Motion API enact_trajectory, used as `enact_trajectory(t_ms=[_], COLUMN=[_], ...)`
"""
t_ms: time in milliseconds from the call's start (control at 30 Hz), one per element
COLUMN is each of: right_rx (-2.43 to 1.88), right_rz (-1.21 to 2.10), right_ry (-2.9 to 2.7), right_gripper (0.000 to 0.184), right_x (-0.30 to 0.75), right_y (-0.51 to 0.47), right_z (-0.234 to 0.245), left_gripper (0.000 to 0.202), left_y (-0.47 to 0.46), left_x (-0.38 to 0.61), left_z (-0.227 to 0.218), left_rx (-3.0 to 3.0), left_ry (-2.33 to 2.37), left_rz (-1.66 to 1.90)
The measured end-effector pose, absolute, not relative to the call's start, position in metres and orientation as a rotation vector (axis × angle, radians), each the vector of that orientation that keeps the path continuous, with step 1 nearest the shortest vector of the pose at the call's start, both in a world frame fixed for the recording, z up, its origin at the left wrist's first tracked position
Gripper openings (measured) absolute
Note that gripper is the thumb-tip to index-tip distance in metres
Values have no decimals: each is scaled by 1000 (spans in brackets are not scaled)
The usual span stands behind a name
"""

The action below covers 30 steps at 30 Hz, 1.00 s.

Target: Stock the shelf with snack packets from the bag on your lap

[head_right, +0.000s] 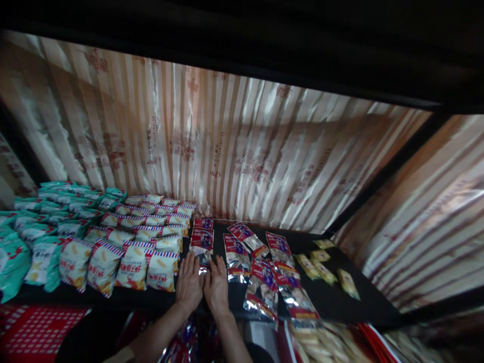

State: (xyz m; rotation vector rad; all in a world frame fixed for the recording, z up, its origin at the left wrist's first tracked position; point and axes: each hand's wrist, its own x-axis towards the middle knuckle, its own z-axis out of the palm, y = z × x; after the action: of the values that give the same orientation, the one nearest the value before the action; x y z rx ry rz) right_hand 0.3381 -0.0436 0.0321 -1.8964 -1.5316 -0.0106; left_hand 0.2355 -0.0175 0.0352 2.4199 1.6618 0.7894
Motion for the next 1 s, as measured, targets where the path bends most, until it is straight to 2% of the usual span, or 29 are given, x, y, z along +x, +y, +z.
enact_trajectory(t_ms=[300, 567, 733, 900, 1000], right_rx=[-1771, -1601, -1687, -1967, -2097], right_rz=[71, 155, 242, 487, 578], right_ry=[-1475, -1489, -1493, -1556, -1577], right_gripper=[38, 44, 44, 42, 42], right_x=[314, 269, 247, 236, 236], right_y=[-92, -154, -177, -171, -166], right_z=[26, 4, -21, -48, -64], left_gripper=[43, 42, 44, 47, 47], left_y=[-67, -122, -145, -145, -137], left_x=[212, 168, 142, 130, 122], left_z=[12, -5, -19, -40, -52], left_rx=[2558, 2660, 2576, 2260, 2143], left_ry=[1452, 1129, 1058, 1374, 1517], left_rz=[830, 870, 620, 199, 65])
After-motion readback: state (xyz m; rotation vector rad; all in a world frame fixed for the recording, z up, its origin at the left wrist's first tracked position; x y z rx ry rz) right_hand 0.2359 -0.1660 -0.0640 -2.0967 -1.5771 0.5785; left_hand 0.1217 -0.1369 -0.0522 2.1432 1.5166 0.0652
